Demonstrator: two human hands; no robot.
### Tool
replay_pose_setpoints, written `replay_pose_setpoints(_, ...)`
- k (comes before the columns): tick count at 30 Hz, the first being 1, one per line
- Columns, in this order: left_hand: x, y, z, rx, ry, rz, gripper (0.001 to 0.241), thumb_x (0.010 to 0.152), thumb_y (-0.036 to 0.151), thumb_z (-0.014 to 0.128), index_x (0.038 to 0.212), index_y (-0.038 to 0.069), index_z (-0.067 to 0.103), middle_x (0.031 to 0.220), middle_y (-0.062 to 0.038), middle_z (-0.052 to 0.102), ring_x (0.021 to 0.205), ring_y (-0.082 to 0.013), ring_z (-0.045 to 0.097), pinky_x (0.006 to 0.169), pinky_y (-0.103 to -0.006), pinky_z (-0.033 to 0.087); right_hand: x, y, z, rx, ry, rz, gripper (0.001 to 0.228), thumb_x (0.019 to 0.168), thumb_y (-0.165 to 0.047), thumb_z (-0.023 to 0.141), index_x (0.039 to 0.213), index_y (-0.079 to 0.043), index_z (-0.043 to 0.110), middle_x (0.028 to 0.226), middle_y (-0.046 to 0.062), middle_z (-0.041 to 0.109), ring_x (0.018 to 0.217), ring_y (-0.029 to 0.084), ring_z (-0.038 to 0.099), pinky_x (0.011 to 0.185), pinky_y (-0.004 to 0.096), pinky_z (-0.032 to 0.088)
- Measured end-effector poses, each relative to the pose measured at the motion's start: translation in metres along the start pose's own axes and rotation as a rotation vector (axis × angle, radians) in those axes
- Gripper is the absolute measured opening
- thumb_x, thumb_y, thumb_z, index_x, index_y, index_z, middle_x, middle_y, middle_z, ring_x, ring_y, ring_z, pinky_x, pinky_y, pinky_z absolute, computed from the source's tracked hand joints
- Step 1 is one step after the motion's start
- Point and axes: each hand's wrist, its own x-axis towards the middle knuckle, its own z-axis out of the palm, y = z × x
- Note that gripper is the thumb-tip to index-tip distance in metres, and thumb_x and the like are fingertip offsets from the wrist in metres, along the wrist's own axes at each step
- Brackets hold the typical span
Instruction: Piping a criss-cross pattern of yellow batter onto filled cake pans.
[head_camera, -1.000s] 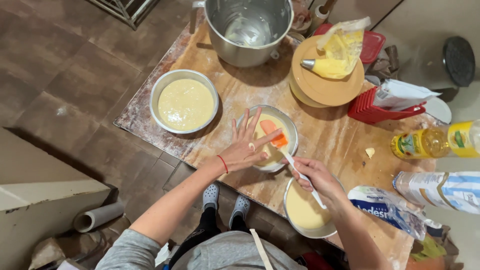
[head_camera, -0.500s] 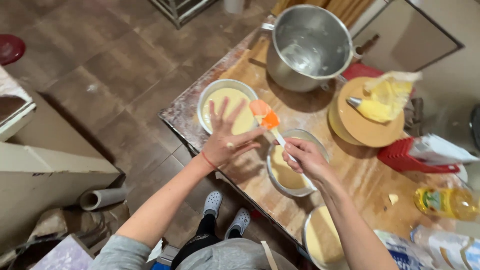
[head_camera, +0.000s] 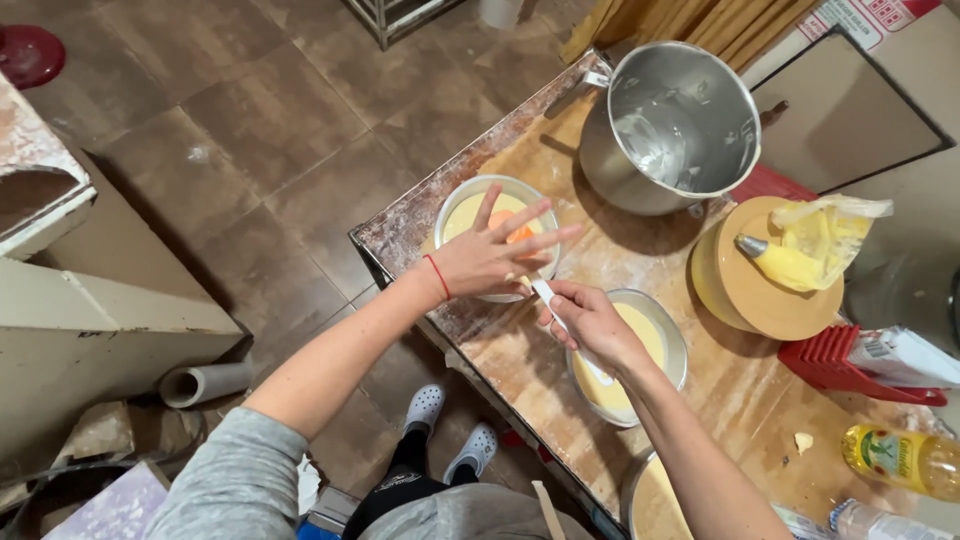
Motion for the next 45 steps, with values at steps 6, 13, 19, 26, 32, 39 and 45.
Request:
replay_pose_setpoints(6, 0.016, -0.02, -0.01, -0.313, -0.319, -0.139, 0.035, 0.087, 0.057, 0.076, 0.106, 0.029, 0.076, 0.171, 0.001, 0.018, 0.158, -0.0389, 0.005, 0.118, -0.0794, -0.005, 0.001, -0.017, 0.0, -0.151, 0.09, -0.027, 0.035, 0.103, -0.014, 0.049, 0.133, -0.001, 0.061, 0.082, 0.0, 0.061, 0.059, 0.005, 0.047, 0.048, 0.021, 0.039)
replay_pose_setpoints(13, 0.0, -0.022, -0.001, -0.402, -0.157, -0.256, 0.045, 0.087, 0.059, 0.077, 0.127, 0.04, 0.075, 0.173, -0.002, 0.017, 0.159, -0.0418, 0.001, 0.119, -0.0769, -0.01, 0.005, -0.028, -0.004, -0.134, 0.091, -0.058, 0.034, 0.104, -0.014, 0.05, 0.131, 0.0, 0.062, 0.081, 0.0, 0.06, 0.058, 0.005, 0.046, 0.047, 0.021, 0.039)
replay_pose_setpoints(19, -0.008, -0.016, -0.008, -0.466, -0.063, -0.359, 0.045, 0.083, 0.056, 0.08, 0.124, 0.039, 0.076, 0.169, -0.008, 0.022, 0.156, -0.0446, 0.002, 0.117, -0.0757, -0.011, 0.013, -0.02, -0.013, -0.054, 0.065, -0.073, 0.034, 0.104, -0.013, 0.05, 0.131, 0.004, 0.062, 0.081, 0.001, 0.059, 0.058, 0.006, 0.046, 0.046, 0.021, 0.036)
replay_pose_setpoints(26, -0.013, -0.015, 0.001, -0.237, 0.094, -0.37, 0.029, 0.089, 0.045, 0.079, 0.114, 0.031, 0.078, 0.166, -0.003, 0.036, 0.16, -0.0331, 0.02, 0.131, -0.0665, 0.0, 0.015, -0.017, -0.018, 0.086, 0.093, -0.026, 0.037, 0.103, -0.01, 0.049, 0.137, 0.002, 0.057, 0.083, 0.002, 0.059, 0.059, 0.005, 0.045, 0.046, 0.02, 0.035)
replay_pose_setpoints(32, -0.012, -0.029, 0.008, -0.041, 0.055, -0.107, 0.025, 0.095, 0.03, 0.068, 0.119, 0.032, 0.076, 0.165, 0.009, 0.04, 0.157, -0.0222, 0.027, 0.132, -0.062, 0.008, 0.003, -0.019, -0.018, 0.1, 0.034, 0.022, 0.039, 0.103, -0.01, 0.048, 0.139, 0.002, 0.056, 0.08, 0.002, 0.057, 0.056, 0.005, 0.042, 0.044, 0.02, 0.033)
replay_pose_setpoints(39, -0.01, -0.051, -0.006, -0.218, 0.125, 0.081, 0.009, 0.095, 0.023, 0.072, 0.093, 0.023, 0.063, 0.164, 0.008, 0.043, 0.156, -0.0247, 0.03, 0.131, -0.0592, 0.014, -0.028, -0.037, -0.037, 0.11, -0.045, 0.199, 0.045, 0.1, -0.009, 0.051, 0.143, 0.0, 0.055, 0.073, -0.001, 0.051, 0.048, 0.003, 0.033, 0.037, 0.018, 0.023)
replay_pose_setpoints(45, 0.0, -0.064, -0.019, -0.169, 0.118, 0.155, 0.019, 0.096, 0.019, 0.074, 0.112, 0.029, 0.072, 0.165, 0.008, 0.043, 0.156, -0.0252, 0.031, 0.134, -0.0531, 0.014, -0.037, -0.039, -0.056, 0.096, -0.173, 0.224, 0.042, 0.099, -0.011, 0.055, 0.139, 0.0, 0.061, 0.073, -0.004, 0.052, 0.047, 0.0, 0.029, 0.037, 0.016, 0.019)
